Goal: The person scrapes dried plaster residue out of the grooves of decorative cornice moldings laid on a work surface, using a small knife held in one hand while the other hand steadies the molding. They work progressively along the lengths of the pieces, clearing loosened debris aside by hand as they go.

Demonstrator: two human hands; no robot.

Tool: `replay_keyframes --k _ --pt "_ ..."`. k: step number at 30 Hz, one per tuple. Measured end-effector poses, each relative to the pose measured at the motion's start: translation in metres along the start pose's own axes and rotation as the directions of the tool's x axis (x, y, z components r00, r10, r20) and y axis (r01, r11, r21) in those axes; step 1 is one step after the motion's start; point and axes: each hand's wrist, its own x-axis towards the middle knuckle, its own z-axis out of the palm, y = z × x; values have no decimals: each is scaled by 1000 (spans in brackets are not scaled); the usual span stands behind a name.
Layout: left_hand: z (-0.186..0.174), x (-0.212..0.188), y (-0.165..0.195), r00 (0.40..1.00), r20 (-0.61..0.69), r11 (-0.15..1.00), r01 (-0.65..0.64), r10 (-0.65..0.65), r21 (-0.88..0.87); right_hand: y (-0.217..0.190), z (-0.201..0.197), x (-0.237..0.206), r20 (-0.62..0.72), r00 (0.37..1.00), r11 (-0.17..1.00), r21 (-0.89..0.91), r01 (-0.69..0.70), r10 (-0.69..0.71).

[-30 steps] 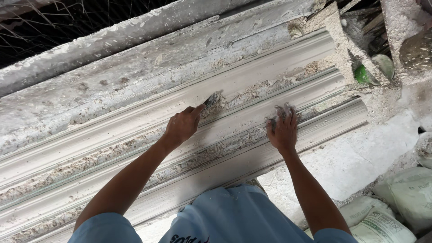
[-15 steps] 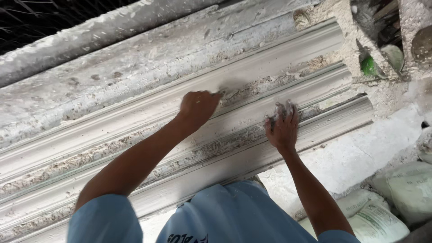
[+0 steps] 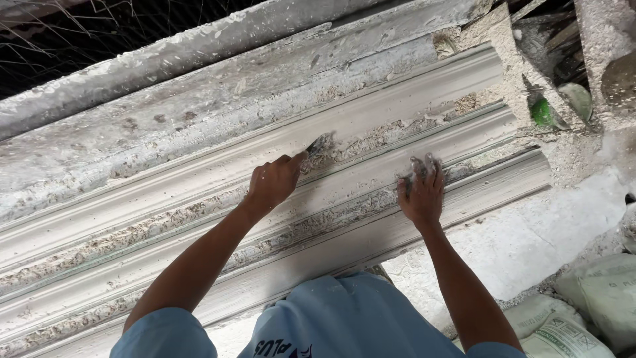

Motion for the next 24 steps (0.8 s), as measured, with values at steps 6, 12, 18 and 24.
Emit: replay_keyframes --k 6,12,18,24 --pt "13 -4 6 992 110 977 30 -54 212 1 0 0 41 999 999 -9 -30 31" --pt "19 -6 15 990 71 981 110 -122 158 2 3 -1 38 998 999 25 -47 46" --pt "25 -1 11 999 -2 990 50 -50 134 3 4 -1 24 1000 1000 -11 -8 8" --pt "25 4 8 986 137 989 81 -98 126 2 4 -1 48 998 999 -1 -37 37"
